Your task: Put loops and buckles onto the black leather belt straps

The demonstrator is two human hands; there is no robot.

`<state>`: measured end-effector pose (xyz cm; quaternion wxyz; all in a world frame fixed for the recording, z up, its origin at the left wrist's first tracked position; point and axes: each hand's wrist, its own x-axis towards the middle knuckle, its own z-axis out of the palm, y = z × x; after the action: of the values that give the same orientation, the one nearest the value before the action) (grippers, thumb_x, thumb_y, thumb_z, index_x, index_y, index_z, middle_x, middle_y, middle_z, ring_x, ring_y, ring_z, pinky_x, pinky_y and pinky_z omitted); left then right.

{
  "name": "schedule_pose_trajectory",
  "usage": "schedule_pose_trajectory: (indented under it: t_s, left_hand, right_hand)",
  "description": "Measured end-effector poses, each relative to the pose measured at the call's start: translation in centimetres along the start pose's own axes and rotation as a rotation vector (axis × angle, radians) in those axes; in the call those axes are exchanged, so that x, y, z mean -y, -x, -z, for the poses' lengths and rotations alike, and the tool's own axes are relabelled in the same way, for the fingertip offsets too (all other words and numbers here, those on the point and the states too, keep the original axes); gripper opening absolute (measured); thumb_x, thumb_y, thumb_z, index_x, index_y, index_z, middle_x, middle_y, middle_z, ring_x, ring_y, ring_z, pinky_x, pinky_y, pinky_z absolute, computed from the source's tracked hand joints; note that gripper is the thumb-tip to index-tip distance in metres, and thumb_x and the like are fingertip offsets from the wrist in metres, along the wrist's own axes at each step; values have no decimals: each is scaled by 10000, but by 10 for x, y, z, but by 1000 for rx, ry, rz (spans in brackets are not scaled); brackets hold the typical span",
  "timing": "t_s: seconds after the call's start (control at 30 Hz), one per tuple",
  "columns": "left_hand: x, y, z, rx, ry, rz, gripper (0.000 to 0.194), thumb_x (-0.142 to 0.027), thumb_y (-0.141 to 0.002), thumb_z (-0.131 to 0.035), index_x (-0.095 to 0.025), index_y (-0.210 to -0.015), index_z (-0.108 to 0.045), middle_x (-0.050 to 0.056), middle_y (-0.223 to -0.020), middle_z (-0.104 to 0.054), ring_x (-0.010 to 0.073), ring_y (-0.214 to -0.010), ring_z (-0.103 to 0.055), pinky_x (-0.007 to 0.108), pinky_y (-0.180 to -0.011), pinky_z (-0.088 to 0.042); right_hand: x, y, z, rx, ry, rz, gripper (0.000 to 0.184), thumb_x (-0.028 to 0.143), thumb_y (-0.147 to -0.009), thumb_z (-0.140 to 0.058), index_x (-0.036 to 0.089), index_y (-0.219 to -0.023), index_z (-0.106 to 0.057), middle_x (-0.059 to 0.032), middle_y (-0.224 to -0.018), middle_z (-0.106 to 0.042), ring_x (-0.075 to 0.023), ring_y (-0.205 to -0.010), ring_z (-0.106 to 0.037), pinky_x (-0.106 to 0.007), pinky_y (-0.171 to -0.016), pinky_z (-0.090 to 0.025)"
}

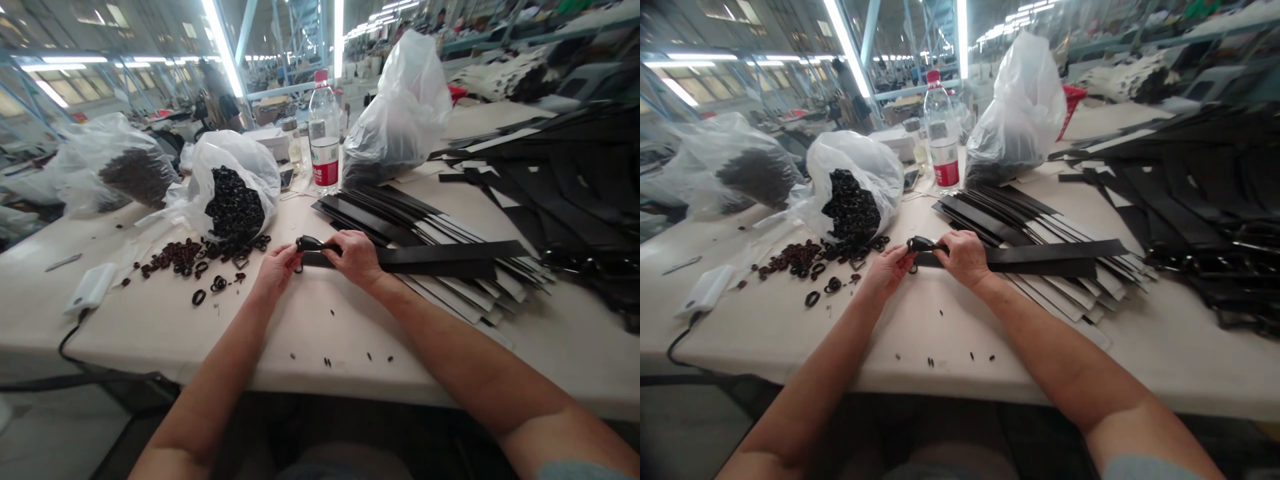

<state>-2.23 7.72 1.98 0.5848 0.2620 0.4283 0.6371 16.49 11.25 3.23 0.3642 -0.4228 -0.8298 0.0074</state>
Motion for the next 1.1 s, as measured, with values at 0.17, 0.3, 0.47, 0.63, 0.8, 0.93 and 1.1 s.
schedule_pose_trajectory:
  t_s: [0.17,0.3,0.47,0.63,0.8,0.93,1.1]
  left_hand:
    - [7,-2,-3,20,41,-33,246,-177,-610,-856,-133,-749,-657,7,-714,-694,84,-657,-654,162,-620,-499]
    - [6,-4,-1,34,76,-1,271,-131,-670,-825,-144,-908,-696,12,-788,-720,76,-663,-659,161,-646,-512]
    - [1,-4,0,116,113,55,136,-142,-791,-746,-120,-924,-728,33,-771,-727,67,-593,-636,144,-589,-523]
    - [-3,-3,3,115,184,147,161,-168,-910,-613,-107,-783,-692,27,-684,-701,67,-532,-621,132,-493,-501]
    - [-7,1,4,130,214,229,161,-139,-888,-629,-118,-729,-634,7,-695,-693,71,-572,-638,154,-544,-533]
    - [-3,-1,1,8,81,108,181,-229,-754,-793,-126,-742,-644,-20,-625,-663,48,-475,-570,132,-471,-474]
    - [5,3,1,70,-139,-25,426,-355,-494,-933,-113,-760,-705,-3,-632,-675,48,-509,-577,133,-511,-459]
  right_hand:
    - [0,0,-2,75,-5,21,150,316,-873,-649,178,-846,-703,-62,-873,-726,-211,-854,-644,-342,-877,-413]
    - [-1,-1,-1,103,-22,56,138,300,-869,-659,171,-841,-699,-52,-853,-732,-188,-826,-652,-326,-920,-414]
    - [-3,-3,3,110,-74,135,117,297,-838,-701,181,-833,-694,-26,-810,-726,-161,-767,-645,-322,-969,-408]
    - [-1,-3,8,86,-103,233,116,294,-856,-681,190,-805,-678,-16,-796,-719,-155,-768,-640,-319,-963,-403]
    - [3,-1,6,65,-99,301,148,309,-876,-661,190,-787,-664,-17,-780,-708,-153,-763,-634,-317,-970,-395]
    - [2,0,4,23,-33,256,139,304,-855,-676,172,-814,-677,-45,-816,-718,-172,-783,-641,-317,-940,-410]
    - [0,1,4,14,35,176,178,334,-864,-660,161,-832,-685,-57,-825,-720,-193,-809,-640,-324,-913,-416]
